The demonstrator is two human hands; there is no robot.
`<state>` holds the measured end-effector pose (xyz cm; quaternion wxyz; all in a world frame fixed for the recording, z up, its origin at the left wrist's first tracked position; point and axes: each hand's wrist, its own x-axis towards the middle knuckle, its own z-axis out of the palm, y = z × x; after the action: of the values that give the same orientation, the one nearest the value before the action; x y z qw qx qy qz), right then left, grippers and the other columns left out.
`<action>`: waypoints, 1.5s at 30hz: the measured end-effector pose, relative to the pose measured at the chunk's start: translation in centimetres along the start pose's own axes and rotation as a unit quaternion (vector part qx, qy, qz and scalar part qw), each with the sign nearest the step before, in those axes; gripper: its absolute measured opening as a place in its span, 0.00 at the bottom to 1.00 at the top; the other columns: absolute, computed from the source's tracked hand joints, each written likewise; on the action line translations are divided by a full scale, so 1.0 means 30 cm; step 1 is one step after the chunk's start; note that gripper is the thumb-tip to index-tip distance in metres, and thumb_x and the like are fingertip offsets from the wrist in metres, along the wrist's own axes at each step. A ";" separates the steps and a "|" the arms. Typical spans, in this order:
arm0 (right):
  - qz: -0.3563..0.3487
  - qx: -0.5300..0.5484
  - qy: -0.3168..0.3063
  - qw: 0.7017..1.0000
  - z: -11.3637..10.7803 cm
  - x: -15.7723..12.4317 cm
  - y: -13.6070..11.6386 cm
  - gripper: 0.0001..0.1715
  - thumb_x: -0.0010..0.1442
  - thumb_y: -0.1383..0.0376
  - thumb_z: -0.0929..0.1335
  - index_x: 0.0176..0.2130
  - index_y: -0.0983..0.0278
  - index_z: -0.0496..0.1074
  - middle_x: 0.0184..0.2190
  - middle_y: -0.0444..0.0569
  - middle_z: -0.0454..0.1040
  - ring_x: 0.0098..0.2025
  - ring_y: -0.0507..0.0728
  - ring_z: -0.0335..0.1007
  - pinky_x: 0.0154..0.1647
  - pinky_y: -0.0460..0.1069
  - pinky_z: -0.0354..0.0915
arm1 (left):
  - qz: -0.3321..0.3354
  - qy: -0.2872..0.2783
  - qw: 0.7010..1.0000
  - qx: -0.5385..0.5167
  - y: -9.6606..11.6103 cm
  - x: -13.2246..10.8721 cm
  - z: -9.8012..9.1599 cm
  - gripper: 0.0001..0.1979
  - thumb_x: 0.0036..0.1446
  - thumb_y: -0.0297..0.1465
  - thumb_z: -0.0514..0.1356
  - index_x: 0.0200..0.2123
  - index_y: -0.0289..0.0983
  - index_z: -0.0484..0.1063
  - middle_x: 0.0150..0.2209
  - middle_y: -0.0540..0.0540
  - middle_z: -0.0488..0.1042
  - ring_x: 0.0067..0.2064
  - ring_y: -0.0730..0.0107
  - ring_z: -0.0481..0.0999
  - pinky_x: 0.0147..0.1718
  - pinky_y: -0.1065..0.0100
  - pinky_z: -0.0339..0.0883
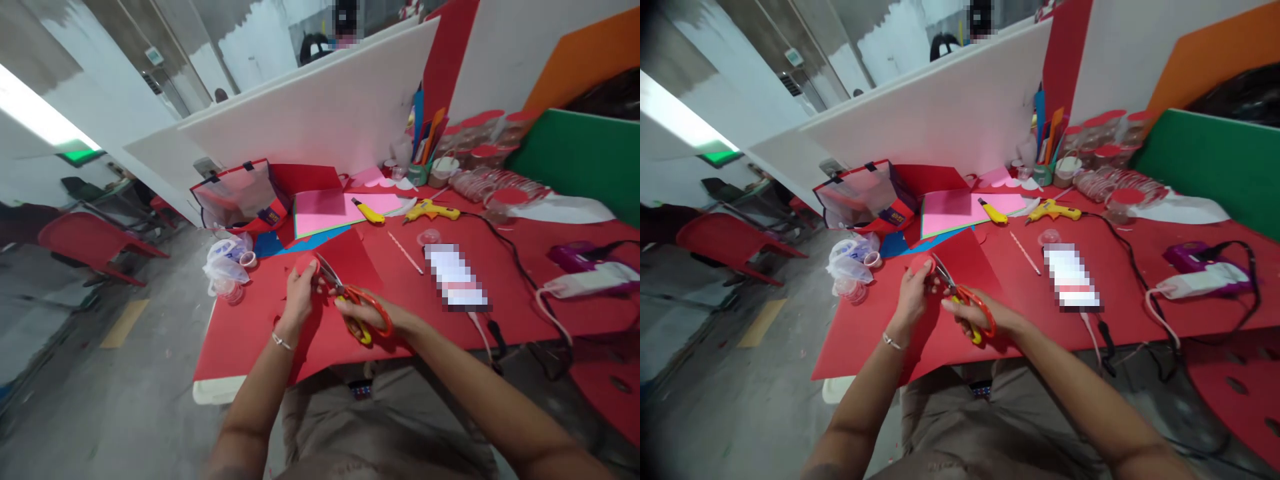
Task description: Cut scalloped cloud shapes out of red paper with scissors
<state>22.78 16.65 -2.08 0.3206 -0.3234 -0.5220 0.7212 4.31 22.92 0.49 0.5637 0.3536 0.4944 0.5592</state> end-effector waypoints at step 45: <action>-0.234 -0.349 0.102 0.902 0.617 -0.579 -0.113 0.42 0.73 0.27 0.62 0.52 0.61 0.73 0.39 0.50 0.72 0.35 0.59 0.66 0.36 0.53 0.67 | 0.271 -0.121 0.953 -0.054 0.258 -0.879 -0.190 0.23 0.65 0.47 0.74 0.24 0.38 0.79 0.17 0.47 0.74 0.17 0.72 0.67 0.17 0.71 0.59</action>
<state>18.53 -6.49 8.00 0.3981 -0.3551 -0.7653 0.3600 -0.28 -2.83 10.63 0.4646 0.5089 0.2770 0.6696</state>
